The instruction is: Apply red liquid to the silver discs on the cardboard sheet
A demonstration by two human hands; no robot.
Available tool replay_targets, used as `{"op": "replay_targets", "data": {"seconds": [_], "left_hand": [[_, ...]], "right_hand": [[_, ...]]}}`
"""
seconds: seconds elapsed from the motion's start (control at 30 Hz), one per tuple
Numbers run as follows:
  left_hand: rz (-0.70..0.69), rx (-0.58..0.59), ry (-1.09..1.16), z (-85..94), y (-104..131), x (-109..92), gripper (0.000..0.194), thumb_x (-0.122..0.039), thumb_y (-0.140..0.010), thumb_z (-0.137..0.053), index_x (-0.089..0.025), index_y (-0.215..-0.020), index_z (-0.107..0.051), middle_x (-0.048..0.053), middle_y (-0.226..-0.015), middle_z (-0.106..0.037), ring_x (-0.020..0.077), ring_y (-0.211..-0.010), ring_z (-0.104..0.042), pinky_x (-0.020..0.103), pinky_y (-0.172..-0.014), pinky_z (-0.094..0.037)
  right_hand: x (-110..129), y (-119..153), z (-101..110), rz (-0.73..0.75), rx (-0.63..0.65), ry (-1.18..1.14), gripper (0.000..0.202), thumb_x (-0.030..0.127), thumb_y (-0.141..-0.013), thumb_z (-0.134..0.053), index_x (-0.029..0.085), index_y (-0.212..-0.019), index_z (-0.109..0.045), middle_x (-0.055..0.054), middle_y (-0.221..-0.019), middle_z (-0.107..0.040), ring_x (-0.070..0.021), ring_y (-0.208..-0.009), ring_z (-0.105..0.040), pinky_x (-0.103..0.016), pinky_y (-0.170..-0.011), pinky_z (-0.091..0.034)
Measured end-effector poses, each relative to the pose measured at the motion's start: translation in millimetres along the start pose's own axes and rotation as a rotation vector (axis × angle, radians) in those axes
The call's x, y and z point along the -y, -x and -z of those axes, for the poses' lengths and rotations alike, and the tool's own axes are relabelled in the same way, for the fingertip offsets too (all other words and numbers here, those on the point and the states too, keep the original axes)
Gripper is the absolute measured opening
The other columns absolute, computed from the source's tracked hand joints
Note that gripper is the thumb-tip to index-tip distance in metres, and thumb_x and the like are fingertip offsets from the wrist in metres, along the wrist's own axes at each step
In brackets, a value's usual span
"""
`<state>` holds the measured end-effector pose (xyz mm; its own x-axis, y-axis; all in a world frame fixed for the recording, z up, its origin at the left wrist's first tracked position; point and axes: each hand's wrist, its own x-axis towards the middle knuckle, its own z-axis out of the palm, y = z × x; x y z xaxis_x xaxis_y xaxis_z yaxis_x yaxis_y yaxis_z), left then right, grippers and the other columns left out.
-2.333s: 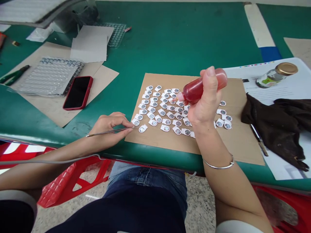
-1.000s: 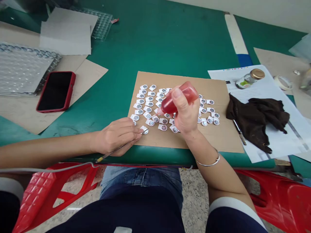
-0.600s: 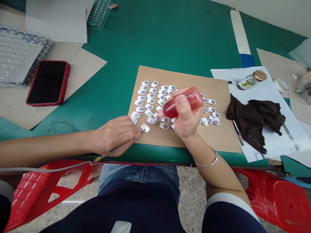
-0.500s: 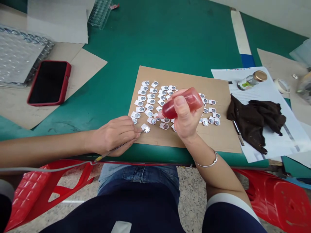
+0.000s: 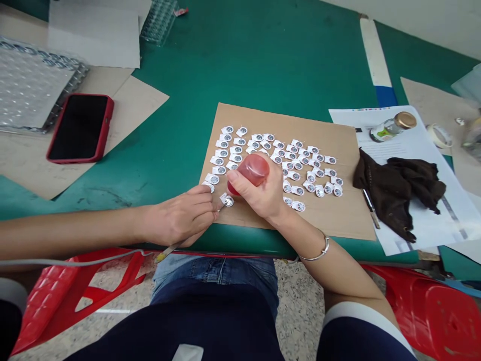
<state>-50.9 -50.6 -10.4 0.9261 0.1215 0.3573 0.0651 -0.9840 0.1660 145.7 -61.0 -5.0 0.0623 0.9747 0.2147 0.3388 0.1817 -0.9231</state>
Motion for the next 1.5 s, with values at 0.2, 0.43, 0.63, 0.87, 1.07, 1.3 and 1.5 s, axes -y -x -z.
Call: {"op": "replay_targets", "data": {"seconds": [0.2, 0.43, 0.63, 0.87, 1.07, 1.3, 1.5], "left_hand": [[-0.044, -0.005, -0.083, -0.6, -0.4, -2.6, 0.023, -0.013, -0.085, -0.04, -0.015, -0.065, -0.051, 0.006, -0.064, -0.053, 0.0164, -0.064, -0.044, 0.033, -0.07, -0.039], [-0.06, -0.03, -0.11, -2.0, -0.8, -3.6, 0.024, -0.013, -0.085, -0.041, -0.014, -0.064, -0.052, 0.006, -0.063, -0.055, 0.0164, -0.062, -0.045, 0.034, -0.069, -0.04], [-0.063, -0.03, -0.112, -2.6, -0.1, -3.4, 0.024, -0.013, -0.085, -0.041, -0.014, -0.065, -0.052, 0.007, -0.064, -0.055, 0.0166, -0.062, -0.045, 0.034, -0.068, -0.04], [-0.047, -0.03, -0.121, -2.7, 0.3, -4.1, 0.025, -0.014, -0.087, -0.039, -0.015, -0.065, -0.052, 0.006, -0.064, -0.055, 0.0164, -0.064, -0.046, 0.034, -0.072, -0.041], [-0.053, -0.037, -0.114, -2.0, -0.6, -3.9, 0.024, -0.013, -0.086, -0.041, -0.014, -0.065, -0.053, 0.006, -0.063, -0.055, 0.0163, -0.063, -0.047, 0.034, -0.071, -0.041], [-0.057, -0.028, -0.114, -0.6, -0.8, -3.4, 0.027, -0.013, -0.087, -0.037, -0.015, -0.065, -0.051, 0.006, -0.064, -0.055, 0.0161, -0.063, -0.047, 0.034, -0.071, -0.041], [-0.059, -0.013, -0.123, 1.0, -1.7, -4.6, 0.027, -0.013, -0.087, -0.036, -0.015, -0.066, -0.053, 0.006, -0.065, -0.057, 0.0171, -0.069, -0.051, 0.035, -0.075, -0.042]], "right_hand": [[-0.4, 0.1, -0.7, 0.074, 0.022, 0.076, 0.02, 0.04, -0.073, -0.061, 0.021, -0.071, -0.056, 0.001, -0.066, -0.054, -0.0119, -0.061, -0.051, -0.032, -0.059, -0.043], [0.0, -0.4, -1.9, 0.078, 0.021, 0.081, 0.017, 0.038, -0.072, -0.063, 0.021, -0.073, -0.057, 0.001, -0.066, -0.055, -0.0114, -0.06, -0.05, -0.031, -0.057, -0.041], [0.0, -0.4, -2.9, 0.067, 0.03, 0.083, 0.017, 0.038, -0.072, -0.064, 0.021, -0.073, -0.058, 0.001, -0.066, -0.056, -0.0114, -0.06, -0.051, -0.031, -0.058, -0.042], [-0.4, -1.0, -3.7, 0.073, 0.01, 0.101, 0.02, 0.041, -0.072, -0.064, 0.022, -0.074, -0.058, 0.001, -0.066, -0.056, -0.0115, -0.06, -0.051, -0.031, -0.059, -0.043], [-2.2, -1.2, -3.3, 0.069, -0.002, 0.114, 0.023, 0.043, -0.072, -0.063, 0.022, -0.073, -0.058, 0.001, -0.066, -0.056, -0.0119, -0.06, -0.051, -0.032, -0.06, -0.043], [-3.0, -1.9, -3.2, 0.077, -0.019, 0.122, 0.023, 0.044, -0.072, -0.063, 0.022, -0.073, -0.058, 0.0, -0.067, -0.058, -0.0124, -0.062, -0.052, -0.033, -0.062, -0.044], [-2.5, -3.5, -2.7, 0.097, -0.039, 0.132, 0.021, 0.042, -0.072, -0.063, 0.022, -0.072, -0.058, 0.0, -0.067, -0.058, -0.0124, -0.061, -0.052, -0.033, -0.062, -0.044]]}}
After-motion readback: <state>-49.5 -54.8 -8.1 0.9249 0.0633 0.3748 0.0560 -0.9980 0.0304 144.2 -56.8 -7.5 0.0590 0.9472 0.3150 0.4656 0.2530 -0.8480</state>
